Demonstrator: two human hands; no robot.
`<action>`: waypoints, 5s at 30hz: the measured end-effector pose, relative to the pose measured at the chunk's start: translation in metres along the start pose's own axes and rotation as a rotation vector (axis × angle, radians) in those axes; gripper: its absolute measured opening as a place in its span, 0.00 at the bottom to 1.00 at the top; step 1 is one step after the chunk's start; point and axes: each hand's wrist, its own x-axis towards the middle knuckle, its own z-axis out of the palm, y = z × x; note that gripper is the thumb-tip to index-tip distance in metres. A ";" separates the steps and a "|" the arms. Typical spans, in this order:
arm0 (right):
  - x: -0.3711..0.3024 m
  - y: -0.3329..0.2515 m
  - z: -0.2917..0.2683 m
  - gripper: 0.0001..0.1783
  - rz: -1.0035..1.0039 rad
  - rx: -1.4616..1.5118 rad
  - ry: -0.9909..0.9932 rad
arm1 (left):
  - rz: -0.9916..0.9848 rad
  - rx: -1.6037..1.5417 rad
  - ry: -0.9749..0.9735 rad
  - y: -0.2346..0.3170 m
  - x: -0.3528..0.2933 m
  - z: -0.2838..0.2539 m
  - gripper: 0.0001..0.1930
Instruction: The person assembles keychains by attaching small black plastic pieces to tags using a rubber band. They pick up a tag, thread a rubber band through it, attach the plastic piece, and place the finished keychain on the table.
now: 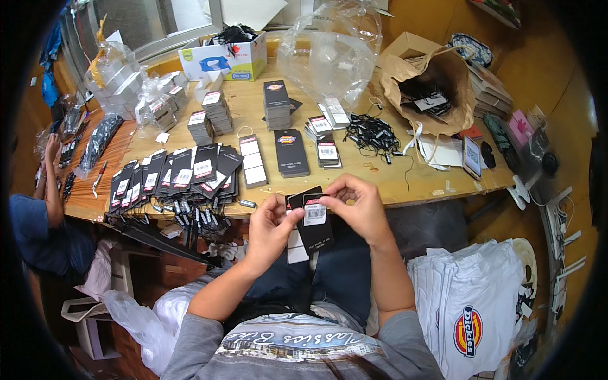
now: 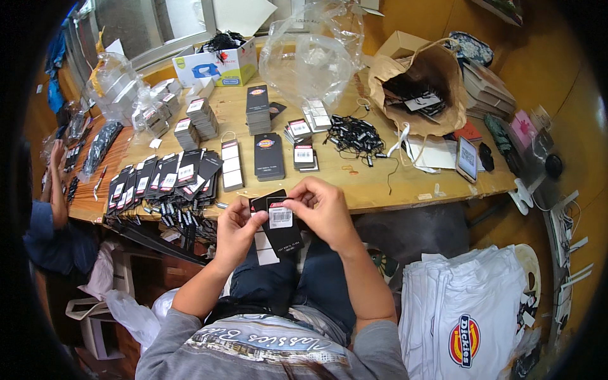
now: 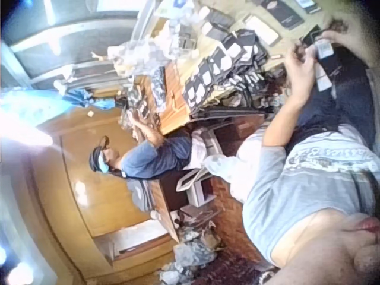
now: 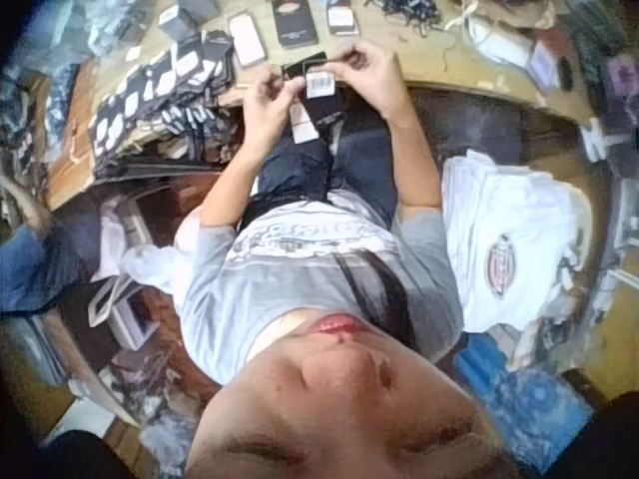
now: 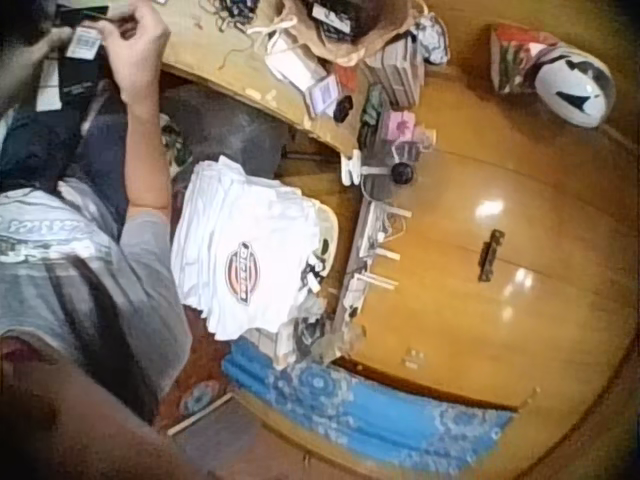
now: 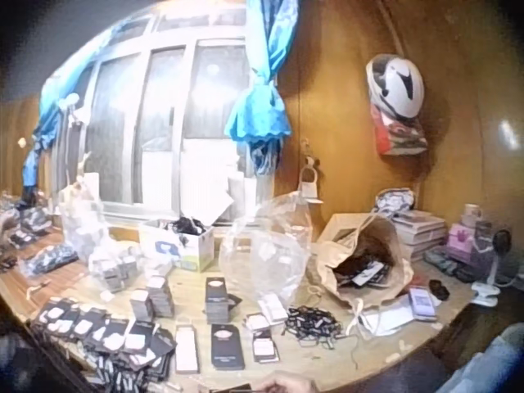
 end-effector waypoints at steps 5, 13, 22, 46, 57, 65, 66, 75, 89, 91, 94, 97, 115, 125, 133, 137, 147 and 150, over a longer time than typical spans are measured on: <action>-0.013 0.015 -0.011 0.06 0.046 -0.008 0.018 | -0.053 0.046 -0.066 -0.013 -0.006 0.008 0.05; 0.045 0.036 -0.102 0.12 0.469 -1.070 0.469 | -0.130 -0.123 -0.181 -0.004 -0.008 0.009 0.08; 0.051 0.035 -0.131 0.12 0.323 0.270 0.151 | -0.267 -0.236 -0.233 0.001 -0.007 0.005 0.10; -0.005 0.008 -0.024 0.15 0.061 0.799 0.063 | -0.198 -0.308 -0.351 0.016 0.008 0.040 0.11; -0.018 0.007 -0.010 0.13 0.071 0.797 0.179 | -0.277 -0.358 -0.355 0.007 0.002 0.031 0.12; -0.024 -0.007 0.004 0.24 0.096 0.776 0.200 | -0.291 -0.324 -0.313 0.017 0.003 0.040 0.12; -0.024 -0.006 0.002 0.23 0.083 0.765 0.208 | -0.307 -0.320 -0.326 0.015 0.003 0.038 0.12; -0.027 -0.011 0.001 0.22 0.086 0.719 0.140 | -0.213 -0.285 -0.366 0.018 -0.001 0.034 0.08; -0.027 -0.010 -0.006 0.22 -0.056 0.593 0.143 | -0.143 -0.250 -0.366 0.023 0.001 0.013 0.08; -0.028 -0.016 -0.002 0.22 -0.017 0.553 0.122 | -0.153 -0.332 -0.473 0.025 0.000 0.019 0.08; -0.030 -0.021 -0.001 0.21 0.002 0.487 0.121 | -0.198 -0.259 -0.443 0.027 0.000 0.027 0.09; -0.031 -0.015 -0.004 0.19 -0.051 0.450 0.216 | -0.300 -0.227 -0.475 0.026 -0.001 0.025 0.10; -0.044 0.003 -0.038 0.08 -0.155 0.999 0.439 | -0.241 -0.394 -0.157 0.016 -0.012 -0.005 0.10; -0.064 -0.021 -0.030 0.04 -0.183 0.921 0.315 | -0.224 -0.393 -0.188 0.007 -0.016 0.000 0.12; -0.065 -0.005 0.019 0.05 -0.077 0.242 0.314 | -0.104 -0.420 -0.299 0.015 -0.026 0.013 0.14; -0.064 -0.007 0.029 0.06 -0.070 0.183 0.269 | 0.195 0.104 -0.005 0.013 -0.028 0.014 0.12; -0.061 -0.008 0.032 0.06 -0.025 0.348 0.178 | 0.597 0.439 -0.068 0.013 -0.030 0.010 0.13; -0.062 -0.004 0.031 0.05 -0.029 0.415 0.167 | 0.721 0.507 -0.090 0.014 -0.028 0.009 0.14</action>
